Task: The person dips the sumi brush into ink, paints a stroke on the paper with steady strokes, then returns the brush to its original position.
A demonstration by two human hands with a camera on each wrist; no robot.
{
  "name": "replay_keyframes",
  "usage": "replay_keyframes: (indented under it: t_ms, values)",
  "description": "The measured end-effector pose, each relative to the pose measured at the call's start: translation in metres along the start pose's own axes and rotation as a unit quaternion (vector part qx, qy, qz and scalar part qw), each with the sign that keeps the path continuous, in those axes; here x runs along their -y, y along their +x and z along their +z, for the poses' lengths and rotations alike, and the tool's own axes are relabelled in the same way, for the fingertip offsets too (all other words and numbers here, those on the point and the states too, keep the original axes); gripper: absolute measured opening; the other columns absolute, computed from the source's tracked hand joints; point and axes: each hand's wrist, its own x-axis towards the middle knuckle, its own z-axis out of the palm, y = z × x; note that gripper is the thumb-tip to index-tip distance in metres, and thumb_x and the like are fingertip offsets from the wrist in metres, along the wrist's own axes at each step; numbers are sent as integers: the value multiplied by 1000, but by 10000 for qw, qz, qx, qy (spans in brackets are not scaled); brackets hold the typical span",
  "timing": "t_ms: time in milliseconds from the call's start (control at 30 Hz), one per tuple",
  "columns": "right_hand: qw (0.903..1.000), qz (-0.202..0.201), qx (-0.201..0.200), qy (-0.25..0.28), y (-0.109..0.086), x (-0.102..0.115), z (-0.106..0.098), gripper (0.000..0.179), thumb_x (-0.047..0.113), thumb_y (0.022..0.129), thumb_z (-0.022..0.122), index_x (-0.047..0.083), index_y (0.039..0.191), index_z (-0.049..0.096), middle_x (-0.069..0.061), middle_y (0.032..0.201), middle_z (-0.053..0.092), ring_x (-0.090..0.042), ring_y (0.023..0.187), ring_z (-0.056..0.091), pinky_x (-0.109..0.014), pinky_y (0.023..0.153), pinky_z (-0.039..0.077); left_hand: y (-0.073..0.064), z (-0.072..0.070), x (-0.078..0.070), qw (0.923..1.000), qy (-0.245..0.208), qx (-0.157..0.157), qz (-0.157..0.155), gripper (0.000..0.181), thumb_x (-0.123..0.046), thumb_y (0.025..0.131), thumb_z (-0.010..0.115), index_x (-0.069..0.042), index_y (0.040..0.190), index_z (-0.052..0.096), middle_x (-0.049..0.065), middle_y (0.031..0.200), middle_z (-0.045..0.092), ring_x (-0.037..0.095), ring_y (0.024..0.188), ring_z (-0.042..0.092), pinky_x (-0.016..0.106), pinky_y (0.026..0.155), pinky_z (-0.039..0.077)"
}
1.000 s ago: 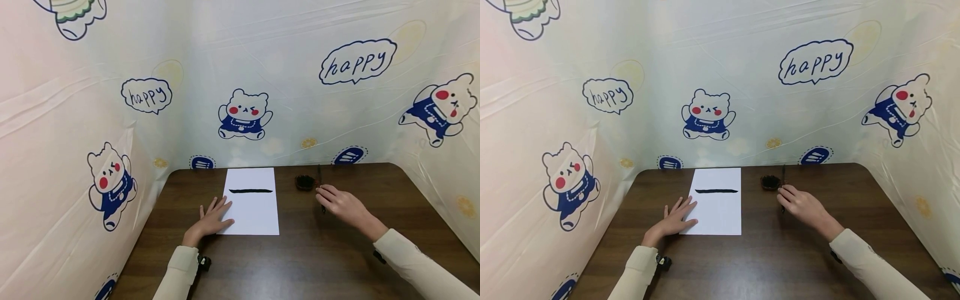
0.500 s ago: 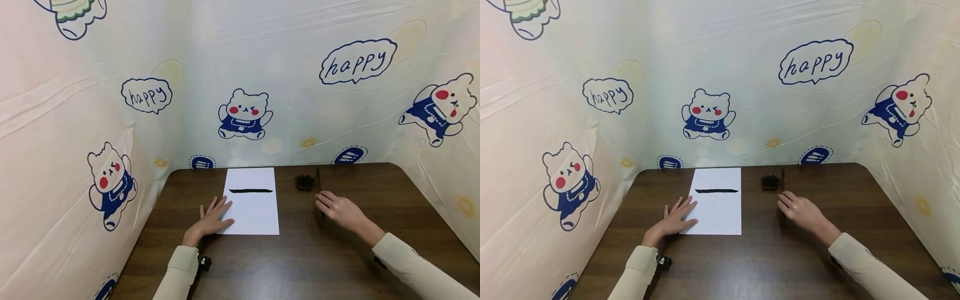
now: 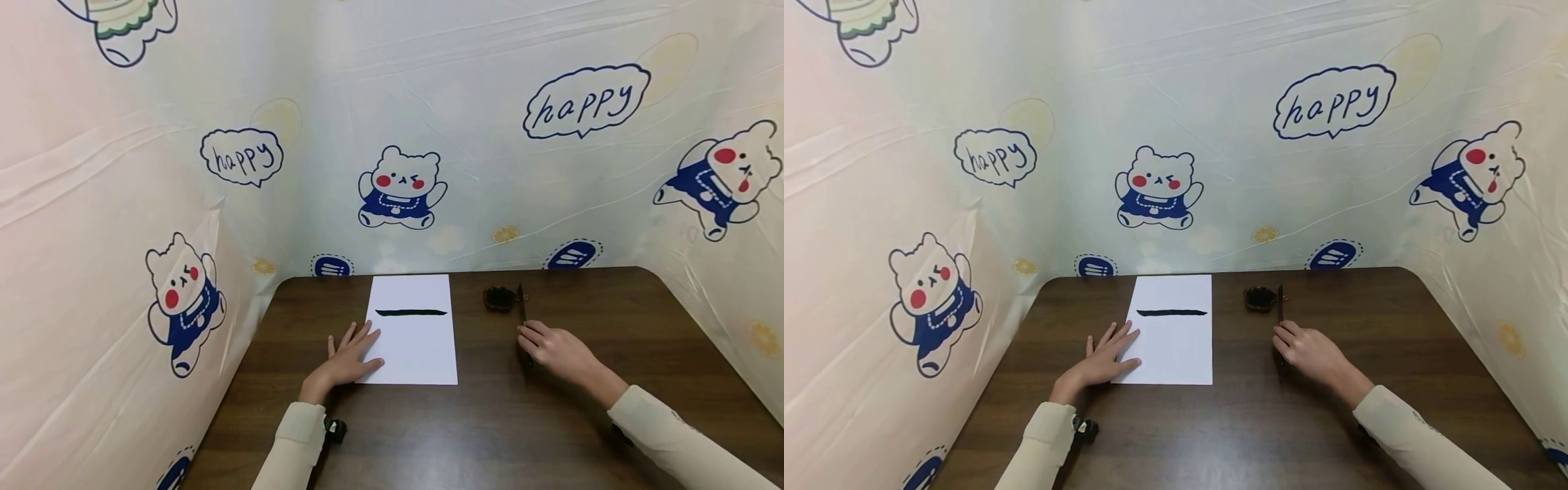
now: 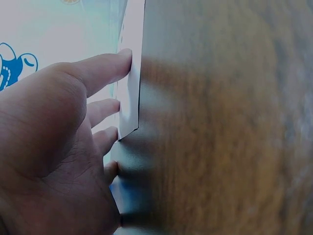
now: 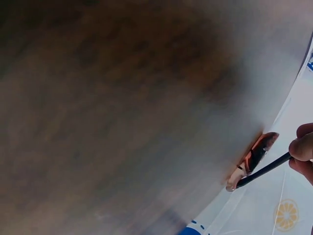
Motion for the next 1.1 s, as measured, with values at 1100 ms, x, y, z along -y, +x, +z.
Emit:
replay_keyframes:
  t_ms: [1100]
  values:
    - [9975, 273, 559, 320, -4, 3, 8, 37, -9, 74, 84, 3, 108, 80, -13, 113, 79, -30, 106, 71, -35, 71, 64, 1, -2, -8, 9985, 411, 160, -311, 74, -47, 105, 62, -20, 168, 35, 8, 181, 14, 43, 167, -3, 82, 119, -13]
